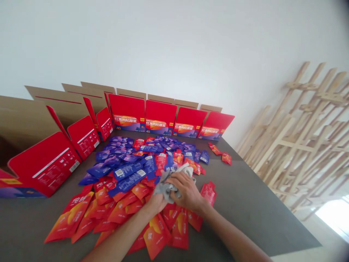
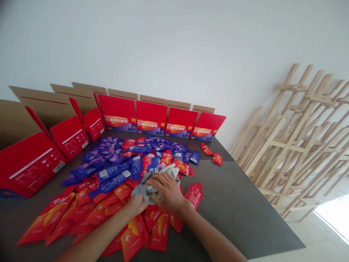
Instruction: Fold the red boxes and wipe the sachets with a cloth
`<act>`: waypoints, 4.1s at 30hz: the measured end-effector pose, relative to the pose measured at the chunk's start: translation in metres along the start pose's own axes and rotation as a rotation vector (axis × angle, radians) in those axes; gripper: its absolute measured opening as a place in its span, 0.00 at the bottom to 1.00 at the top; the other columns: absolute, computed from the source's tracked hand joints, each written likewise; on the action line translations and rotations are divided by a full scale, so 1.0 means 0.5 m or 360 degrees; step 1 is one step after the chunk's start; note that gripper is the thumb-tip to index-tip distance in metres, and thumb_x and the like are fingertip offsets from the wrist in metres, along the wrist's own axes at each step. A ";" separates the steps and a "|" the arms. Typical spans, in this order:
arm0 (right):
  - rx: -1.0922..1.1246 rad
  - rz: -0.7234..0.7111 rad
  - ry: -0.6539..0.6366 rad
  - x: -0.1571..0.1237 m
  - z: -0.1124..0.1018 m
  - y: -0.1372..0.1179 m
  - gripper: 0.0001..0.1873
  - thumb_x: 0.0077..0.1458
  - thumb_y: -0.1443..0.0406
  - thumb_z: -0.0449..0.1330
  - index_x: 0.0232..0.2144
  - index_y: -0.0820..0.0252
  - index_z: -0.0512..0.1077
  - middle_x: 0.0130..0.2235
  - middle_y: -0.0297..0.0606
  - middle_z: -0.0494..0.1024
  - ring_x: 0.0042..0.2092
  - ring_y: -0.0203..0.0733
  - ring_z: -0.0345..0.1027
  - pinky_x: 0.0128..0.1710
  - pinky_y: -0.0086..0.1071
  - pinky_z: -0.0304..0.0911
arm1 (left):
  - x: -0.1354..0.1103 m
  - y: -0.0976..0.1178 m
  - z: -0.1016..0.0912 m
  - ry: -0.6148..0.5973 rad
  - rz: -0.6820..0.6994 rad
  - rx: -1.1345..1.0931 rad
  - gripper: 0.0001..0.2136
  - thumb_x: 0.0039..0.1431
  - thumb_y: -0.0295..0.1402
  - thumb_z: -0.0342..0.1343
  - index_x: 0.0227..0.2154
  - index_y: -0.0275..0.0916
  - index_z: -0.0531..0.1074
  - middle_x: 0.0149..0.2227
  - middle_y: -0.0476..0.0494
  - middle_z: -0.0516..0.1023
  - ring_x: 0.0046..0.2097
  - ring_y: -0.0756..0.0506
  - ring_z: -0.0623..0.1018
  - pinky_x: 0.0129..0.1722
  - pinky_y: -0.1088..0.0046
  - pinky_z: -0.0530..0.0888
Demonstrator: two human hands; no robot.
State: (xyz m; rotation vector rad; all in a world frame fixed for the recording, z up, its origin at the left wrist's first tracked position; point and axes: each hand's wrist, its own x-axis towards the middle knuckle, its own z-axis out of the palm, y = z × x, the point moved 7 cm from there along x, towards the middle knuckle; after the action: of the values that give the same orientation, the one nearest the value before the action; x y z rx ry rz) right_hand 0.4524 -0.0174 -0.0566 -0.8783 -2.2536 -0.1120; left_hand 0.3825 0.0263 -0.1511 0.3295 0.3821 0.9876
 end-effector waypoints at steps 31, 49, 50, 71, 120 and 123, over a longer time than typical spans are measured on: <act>-0.0248 0.0212 0.0140 -0.022 -0.041 0.076 0.14 0.63 0.71 0.59 0.49 0.55 0.75 0.48 0.45 0.79 0.48 0.48 0.76 0.47 0.39 0.72 | 0.003 0.005 0.038 -0.0062 -0.0084 -0.0019 0.08 0.66 0.36 0.62 0.38 0.36 0.81 0.29 0.48 0.80 0.31 0.49 0.79 0.35 0.75 0.77; -0.0261 -0.0149 -0.0171 -0.020 -0.039 0.006 0.13 0.62 0.68 0.65 0.49 0.56 0.76 0.47 0.41 0.81 0.44 0.45 0.75 0.43 0.36 0.69 | 0.001 0.032 0.012 0.0092 0.0244 0.0366 0.35 0.48 0.36 0.76 0.60 0.43 0.74 0.31 0.52 0.82 0.27 0.51 0.79 0.29 0.78 0.76; -0.0228 -0.0221 -0.0262 -0.020 -0.024 -0.004 0.12 0.62 0.66 0.65 0.48 0.56 0.76 0.46 0.40 0.81 0.44 0.45 0.74 0.42 0.36 0.68 | 0.004 0.035 0.003 0.0127 0.0242 0.0367 0.33 0.51 0.37 0.74 0.61 0.44 0.74 0.33 0.50 0.83 0.30 0.50 0.80 0.31 0.78 0.77; -0.0007 0.0682 0.0136 -0.023 -0.061 0.073 0.22 0.59 0.70 0.63 0.55 0.53 0.75 0.51 0.41 0.79 0.49 0.46 0.75 0.48 0.36 0.68 | 0.010 0.059 0.013 0.0117 0.0330 0.0024 0.22 0.58 0.26 0.68 0.54 0.40 0.74 0.30 0.52 0.81 0.29 0.51 0.81 0.33 0.79 0.78; -0.0177 0.0991 -0.0188 0.058 -0.158 0.256 0.18 0.62 0.55 0.57 0.29 0.59 0.78 0.29 0.35 0.81 0.31 0.41 0.73 0.30 0.28 0.58 | -0.043 -0.055 0.079 -0.0872 -0.0337 0.0981 0.14 0.65 0.42 0.60 0.40 0.34 0.83 0.30 0.43 0.74 0.32 0.48 0.71 0.35 0.73 0.65; -0.0229 0.1036 -0.0491 0.131 -0.012 0.178 0.20 0.65 0.52 0.57 0.30 0.59 0.79 0.32 0.41 0.83 0.34 0.43 0.77 0.33 0.29 0.62 | -0.040 -0.054 0.078 -0.0840 -0.0308 0.0977 0.11 0.62 0.39 0.63 0.38 0.36 0.83 0.29 0.44 0.74 0.31 0.48 0.70 0.35 0.73 0.64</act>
State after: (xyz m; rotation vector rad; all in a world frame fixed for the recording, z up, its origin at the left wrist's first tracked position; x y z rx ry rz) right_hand 0.4773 0.0856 -0.0244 -1.7596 -2.1247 0.1735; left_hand 0.4104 -0.0085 -0.1253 1.0630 0.2182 0.5420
